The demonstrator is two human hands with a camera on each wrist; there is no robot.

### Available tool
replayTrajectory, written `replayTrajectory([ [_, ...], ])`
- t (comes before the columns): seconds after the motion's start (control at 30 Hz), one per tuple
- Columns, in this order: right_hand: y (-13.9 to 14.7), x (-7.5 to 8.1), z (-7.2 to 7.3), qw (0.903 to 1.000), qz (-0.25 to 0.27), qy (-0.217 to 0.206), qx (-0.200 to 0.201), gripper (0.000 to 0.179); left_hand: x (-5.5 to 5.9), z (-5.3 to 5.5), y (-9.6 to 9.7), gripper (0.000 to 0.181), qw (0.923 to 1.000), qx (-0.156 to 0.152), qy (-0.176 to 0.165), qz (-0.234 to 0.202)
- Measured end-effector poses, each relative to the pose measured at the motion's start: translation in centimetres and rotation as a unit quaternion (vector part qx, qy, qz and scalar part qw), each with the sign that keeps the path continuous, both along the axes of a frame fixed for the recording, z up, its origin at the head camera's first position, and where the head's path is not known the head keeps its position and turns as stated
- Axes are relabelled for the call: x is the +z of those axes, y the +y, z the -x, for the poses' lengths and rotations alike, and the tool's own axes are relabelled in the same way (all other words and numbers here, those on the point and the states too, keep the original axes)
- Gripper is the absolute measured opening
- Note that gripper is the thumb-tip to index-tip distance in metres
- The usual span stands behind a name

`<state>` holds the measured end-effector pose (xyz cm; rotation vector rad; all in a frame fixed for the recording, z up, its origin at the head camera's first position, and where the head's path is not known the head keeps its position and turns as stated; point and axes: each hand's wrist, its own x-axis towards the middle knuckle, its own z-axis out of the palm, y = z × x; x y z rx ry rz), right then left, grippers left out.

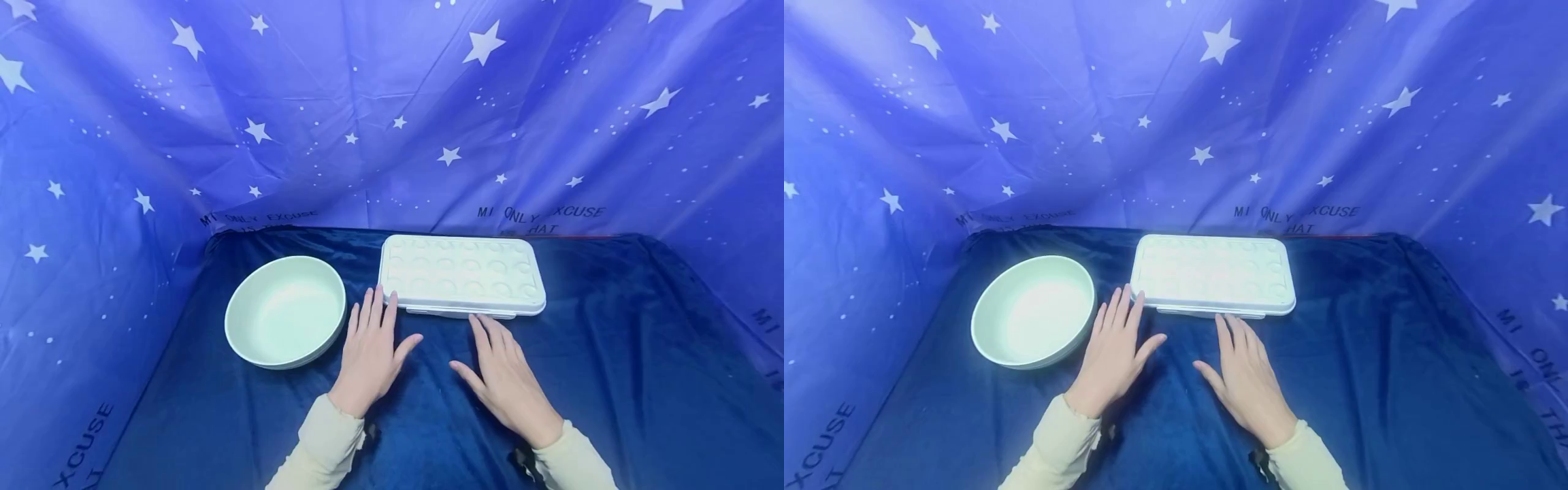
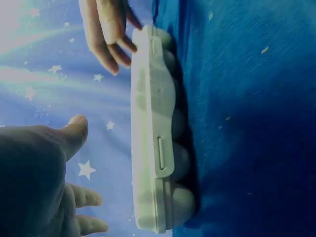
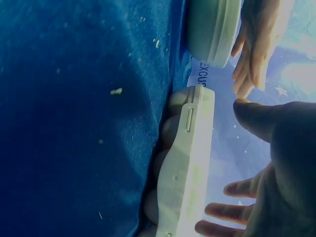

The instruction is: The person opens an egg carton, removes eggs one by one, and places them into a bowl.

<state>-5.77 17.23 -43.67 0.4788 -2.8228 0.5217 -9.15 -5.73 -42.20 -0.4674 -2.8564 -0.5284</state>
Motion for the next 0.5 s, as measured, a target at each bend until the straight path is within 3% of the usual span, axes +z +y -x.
replayTrajectory([
  [0.27,0.1,-0.2,0.1,0.9994,0.018,-0.029,0.008,0.076,1.1,2.7,0.6,0.078,0.9998,0.014,-0.015,-0.003],
  [0.5,0.0,-0.4,0.4,0.9965,0.036,-0.074,0.013,0.078,0.8,5.4,1.2,0.077,0.9991,0.021,-0.029,-0.023],
])
